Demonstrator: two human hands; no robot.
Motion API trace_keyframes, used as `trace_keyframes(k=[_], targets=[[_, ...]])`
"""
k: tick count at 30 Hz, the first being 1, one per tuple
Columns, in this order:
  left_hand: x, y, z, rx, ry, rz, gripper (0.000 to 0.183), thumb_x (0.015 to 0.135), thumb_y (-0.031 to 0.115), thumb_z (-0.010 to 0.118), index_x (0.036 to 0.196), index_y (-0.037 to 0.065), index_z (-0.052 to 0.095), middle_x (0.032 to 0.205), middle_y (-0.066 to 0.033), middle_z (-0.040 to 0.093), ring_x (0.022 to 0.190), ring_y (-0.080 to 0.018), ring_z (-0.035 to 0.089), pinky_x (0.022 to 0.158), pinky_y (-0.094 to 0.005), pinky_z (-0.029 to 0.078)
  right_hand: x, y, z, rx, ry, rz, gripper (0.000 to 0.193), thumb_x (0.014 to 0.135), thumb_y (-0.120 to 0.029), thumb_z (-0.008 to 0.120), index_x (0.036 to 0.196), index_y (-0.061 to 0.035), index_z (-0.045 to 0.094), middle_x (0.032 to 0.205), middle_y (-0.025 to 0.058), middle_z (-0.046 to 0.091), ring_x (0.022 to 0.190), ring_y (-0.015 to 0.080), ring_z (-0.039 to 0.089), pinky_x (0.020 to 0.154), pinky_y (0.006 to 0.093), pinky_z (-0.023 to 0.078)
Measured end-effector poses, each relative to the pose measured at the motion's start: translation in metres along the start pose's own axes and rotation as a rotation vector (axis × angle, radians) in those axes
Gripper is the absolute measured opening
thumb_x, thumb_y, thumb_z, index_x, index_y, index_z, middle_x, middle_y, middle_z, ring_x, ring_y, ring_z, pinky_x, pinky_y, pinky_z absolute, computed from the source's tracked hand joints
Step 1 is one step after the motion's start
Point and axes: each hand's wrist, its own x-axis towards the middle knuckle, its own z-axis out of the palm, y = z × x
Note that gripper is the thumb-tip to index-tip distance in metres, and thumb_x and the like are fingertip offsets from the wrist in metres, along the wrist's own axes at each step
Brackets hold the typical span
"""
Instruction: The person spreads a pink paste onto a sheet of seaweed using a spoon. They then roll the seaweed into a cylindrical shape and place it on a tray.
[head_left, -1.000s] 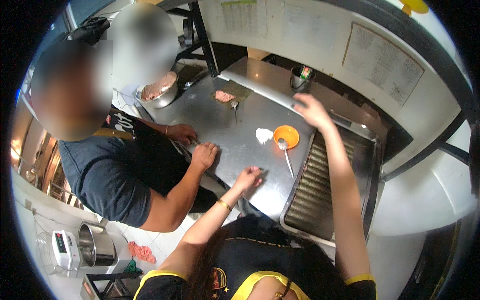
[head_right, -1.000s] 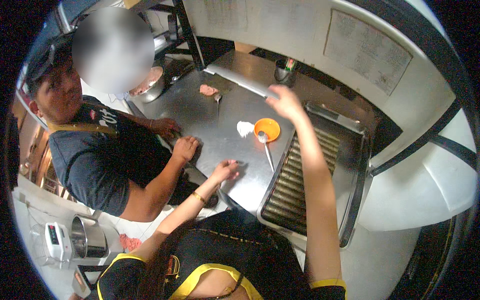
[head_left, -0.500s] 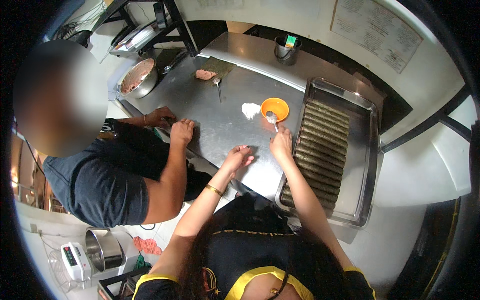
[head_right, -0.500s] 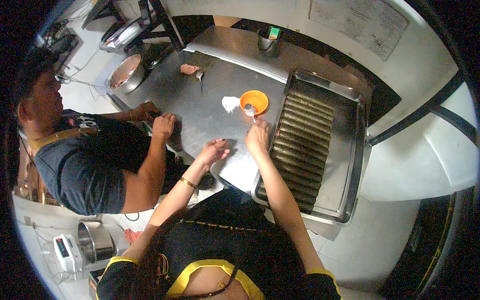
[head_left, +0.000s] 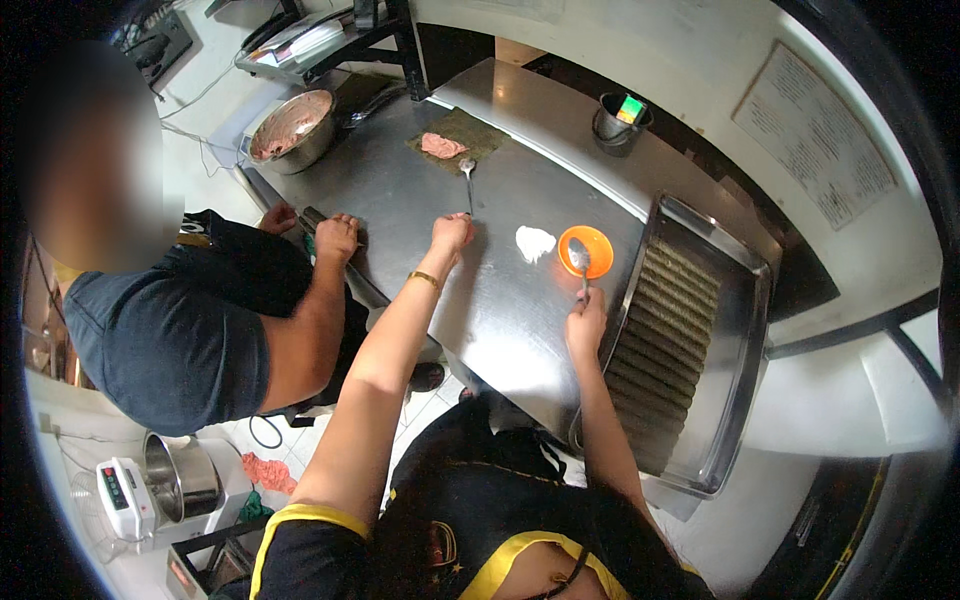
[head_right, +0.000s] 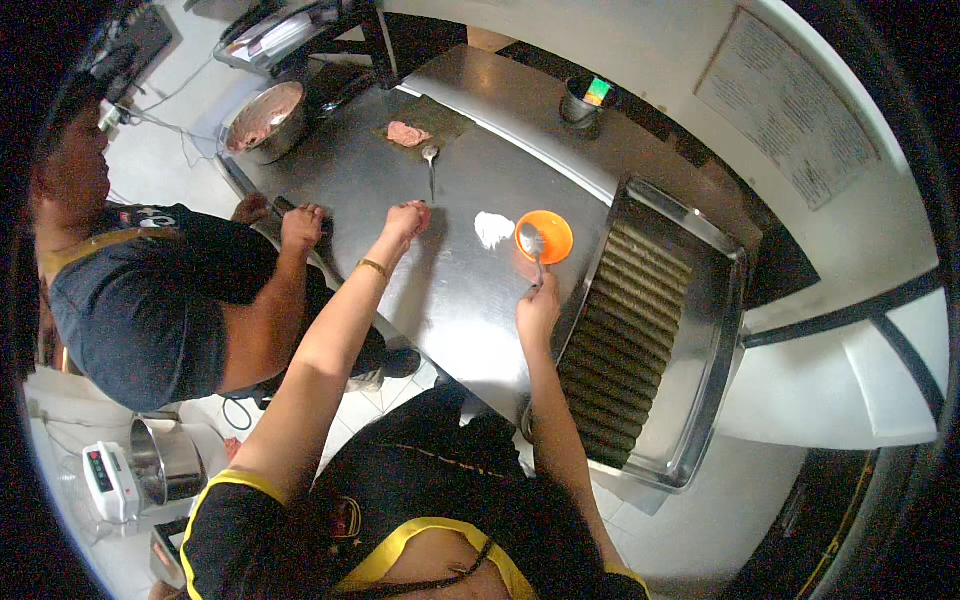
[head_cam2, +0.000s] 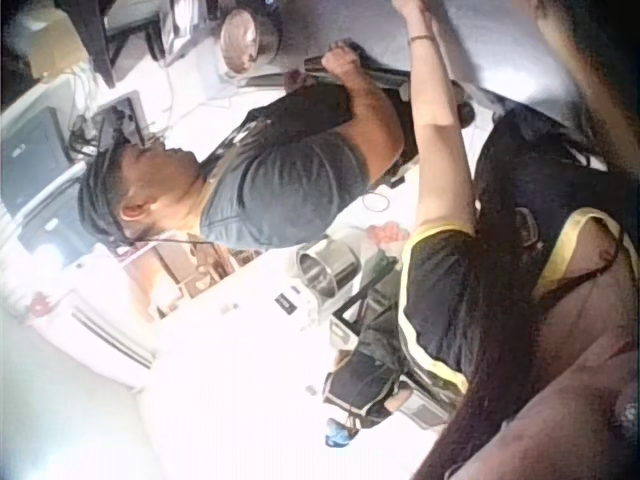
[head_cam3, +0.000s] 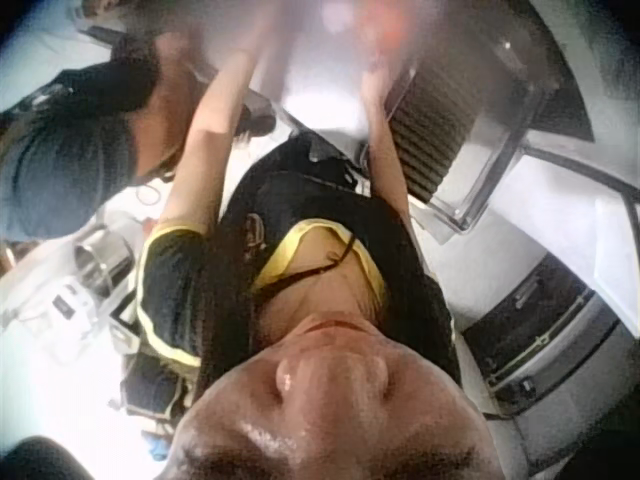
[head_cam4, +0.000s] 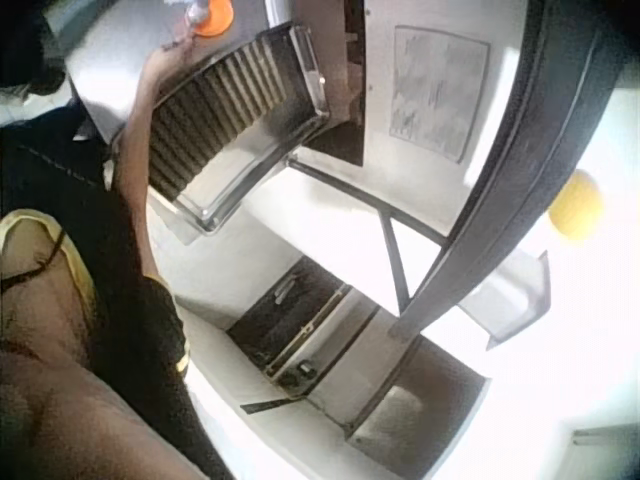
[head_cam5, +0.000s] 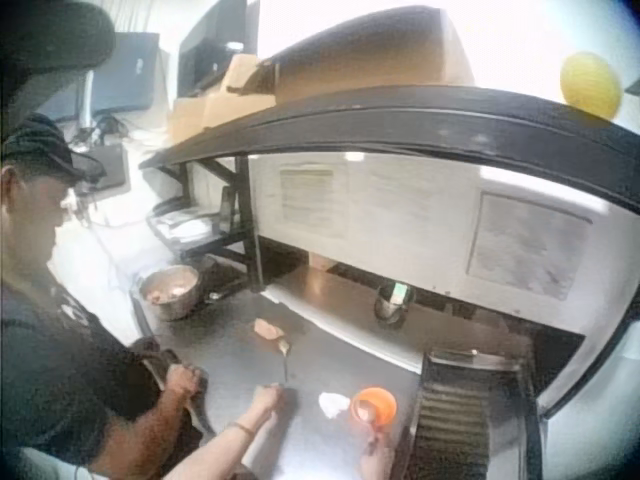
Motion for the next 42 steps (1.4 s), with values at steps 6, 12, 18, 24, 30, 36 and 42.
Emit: trace_keyframes(k=[6, 12, 18, 24, 30, 36, 42], targets=[[0.145, -0.026, -0.059, 0.33, 0.299, 0.079, 0.021, 0.083, 0.013, 0.054, 0.064, 0.004, 0.054, 0.061, -0.0059, 0.053, 0.053, -0.0153, 0.05, 0.048, -0.0306, 0.037, 0.052, -0.034, 0.073, 0.219, -0.172, -0.105, 0.008, 0.078, -0.006, 0.058, 0.084, -0.0014, 0.06, 0.065, 0.0089, 0.057, 0.067, 0.0169, 0.06, 0.062, 0.0278, 0.044], [0.221, -0.025, -0.065, 0.293, 0.384, 0.072, 0.027, 0.084, 0.011, 0.054, 0.058, 0.003, 0.051, 0.054, -0.004, 0.049, 0.045, -0.0135, 0.043, 0.041, -0.0302, 0.031, 0.129, -0.059, 0.163, 0.13, -0.157, -0.124, 0.016, 0.074, -0.016, 0.065, 0.083, -0.0018, 0.066, 0.065, 0.0085, 0.062, 0.06, 0.0164, 0.057, 0.059, 0.0302, 0.044], [0.242, 0.004, -0.066, 0.337, 0.339, -0.128, 0.03, 0.082, 0.025, 0.056, 0.09, -0.002, 0.065, 0.1, -0.0202, 0.064, 0.098, -0.0328, 0.06, 0.082, -0.0365, 0.046, 0.157, -0.076, 0.236, 0.094, -0.159, 0.038, 0.023, 0.07, -0.022, 0.066, 0.082, -0.002, 0.065, 0.076, 0.0166, 0.065, 0.072, 0.03, 0.064, 0.066, 0.0387, 0.049], [0.255, 0.027, -0.068, 0.186, 0.324, -0.057, 0.018, 0.078, 0.014, 0.057, 0.073, -0.003, 0.062, 0.074, -0.016, 0.063, 0.066, -0.0235, 0.062, 0.056, -0.0367, 0.045, 0.157, -0.091, 0.269, -0.02, -0.041, -0.071, 0.02, 0.065, -0.017, 0.07, 0.075, 0.0002, 0.066, 0.064, 0.015, 0.063, 0.058, 0.026, 0.061, 0.058, 0.0361, 0.047], [0.253, 0.045, -0.066, -0.17, 0.293, -0.053, 0.018, 0.074, 0.001, 0.053, 0.057, 0.001, 0.051, 0.054, -0.0082, 0.052, 0.045, -0.0158, 0.05, 0.035, -0.0322, 0.032, 0.16, -0.088, 0.269, 0.127, -0.089, 0.12, 0.012, 0.066, -0.011, 0.07, 0.066, -0.0005, 0.064, 0.06, 0.0099, 0.061, 0.055, 0.0198, 0.058, 0.054, 0.0333, 0.044], [0.251, 0.051, -0.055, -0.268, 0.23, -0.105, 0.017, 0.077, 0.004, 0.057, 0.061, 0.001, 0.053, 0.056, -0.0058, 0.051, 0.043, -0.0143, 0.047, 0.035, -0.0294, 0.028, 0.164, -0.061, 0.244, 0.673, -0.069, 0.356, 0.007, 0.072, -0.005, 0.069, 0.071, -0.0042, 0.062, 0.06, -0.0036, 0.052, 0.052, 0.0078, 0.045, 0.048, 0.0253, 0.034], [0.284, 0.04, -0.059, -0.118, 0.309, -0.156, 0.017, 0.078, 0.008, 0.054, 0.063, 0.001, 0.054, 0.056, -0.008, 0.054, 0.043, -0.0168, 0.049, 0.036, -0.0321, 0.032, 0.171, -0.043, 0.236, 0.648, 0.041, 0.343, 0.006, 0.075, -0.007, 0.067, 0.076, -0.0055, 0.061, 0.06, -0.0044, 0.049, 0.047, 0.0074, 0.04, 0.043, 0.0253, 0.029]])
